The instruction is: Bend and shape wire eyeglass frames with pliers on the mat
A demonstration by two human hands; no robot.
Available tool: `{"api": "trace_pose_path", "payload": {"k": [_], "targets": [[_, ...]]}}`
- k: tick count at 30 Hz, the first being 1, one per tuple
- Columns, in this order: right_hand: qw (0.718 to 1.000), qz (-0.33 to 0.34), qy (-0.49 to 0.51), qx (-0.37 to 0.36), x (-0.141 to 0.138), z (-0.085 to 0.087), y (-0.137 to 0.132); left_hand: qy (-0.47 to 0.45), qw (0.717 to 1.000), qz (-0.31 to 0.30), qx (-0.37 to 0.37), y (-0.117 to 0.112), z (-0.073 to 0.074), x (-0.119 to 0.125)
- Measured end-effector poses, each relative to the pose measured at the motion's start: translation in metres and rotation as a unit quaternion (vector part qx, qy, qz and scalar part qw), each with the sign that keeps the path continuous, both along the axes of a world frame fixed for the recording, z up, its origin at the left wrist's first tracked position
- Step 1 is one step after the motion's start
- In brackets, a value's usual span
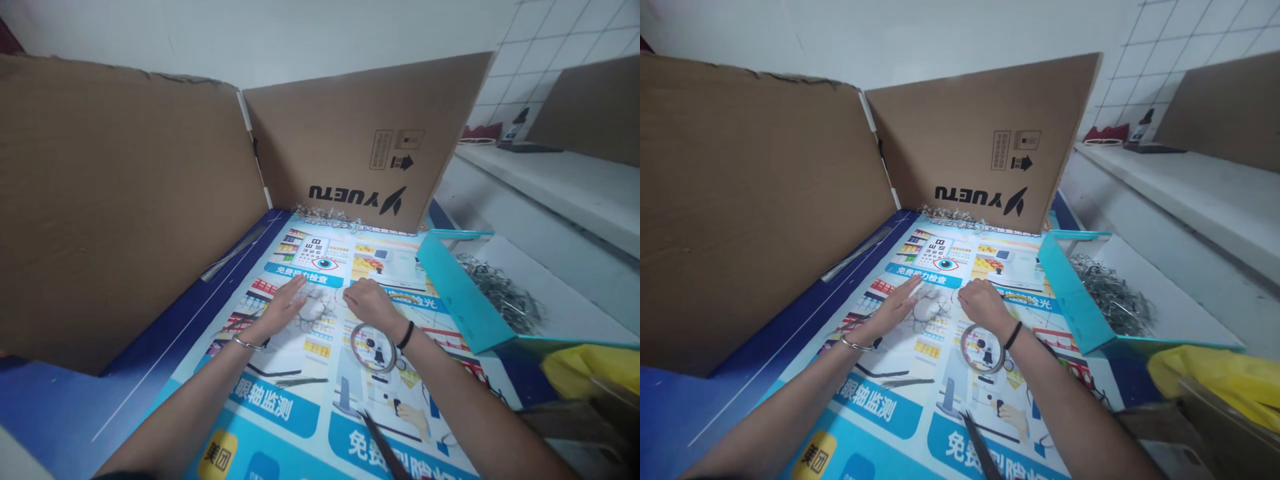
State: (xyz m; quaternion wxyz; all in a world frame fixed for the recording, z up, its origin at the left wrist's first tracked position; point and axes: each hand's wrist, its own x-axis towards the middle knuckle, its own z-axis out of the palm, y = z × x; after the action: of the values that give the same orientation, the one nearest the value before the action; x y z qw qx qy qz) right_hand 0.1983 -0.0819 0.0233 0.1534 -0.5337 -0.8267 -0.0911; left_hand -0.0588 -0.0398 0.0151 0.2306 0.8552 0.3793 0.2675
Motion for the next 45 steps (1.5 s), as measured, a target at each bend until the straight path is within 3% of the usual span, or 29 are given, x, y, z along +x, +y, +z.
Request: {"api": "trace_pose_path", "payload": {"k": [3, 5, 8, 11, 15, 18, 22, 32, 45], "targets": [[0.997, 0.020, 0.015, 0.071, 0.004, -0.007, 0.002, -0.128, 0.988, 0.081, 0.003, 0.005, 0.015, -0.012], [0.993, 0.027, 0.029, 0.112, 0.006, -0.012, 0.005, -0.231, 0.962, 0.142, 0.046, 0.005, 0.026, -0.019], [0.987, 0.033, 0.045, 0.152, 0.008, -0.019, 0.009, -0.282, 0.939, 0.164, 0.110, 0.000, 0.037, -0.023], [0.984, 0.030, 0.061, 0.162, 0.009, -0.022, 0.011, -0.190, 0.965, 0.117, 0.139, -0.009, 0.032, -0.013], [0.985, 0.021, 0.071, 0.153, 0.008, -0.023, 0.010, 0.004, 0.986, 0.104, 0.128, -0.023, 0.007, 0.013], [0.988, 0.018, 0.067, 0.140, 0.008, -0.022, 0.010, 0.124, 0.981, 0.083, 0.125, -0.031, -0.009, 0.028], [0.991, 0.017, 0.054, 0.119, 0.009, -0.024, 0.011, 0.211, 0.967, 0.056, 0.134, -0.034, -0.017, 0.033], [0.994, 0.010, 0.054, 0.095, 0.010, -0.024, 0.012, 0.265, 0.952, -0.009, 0.151, -0.029, -0.015, 0.025], [0.994, 0.002, 0.080, 0.081, 0.008, -0.023, 0.013, 0.201, 0.977, -0.016, 0.074, -0.019, -0.013, 0.019]]}}
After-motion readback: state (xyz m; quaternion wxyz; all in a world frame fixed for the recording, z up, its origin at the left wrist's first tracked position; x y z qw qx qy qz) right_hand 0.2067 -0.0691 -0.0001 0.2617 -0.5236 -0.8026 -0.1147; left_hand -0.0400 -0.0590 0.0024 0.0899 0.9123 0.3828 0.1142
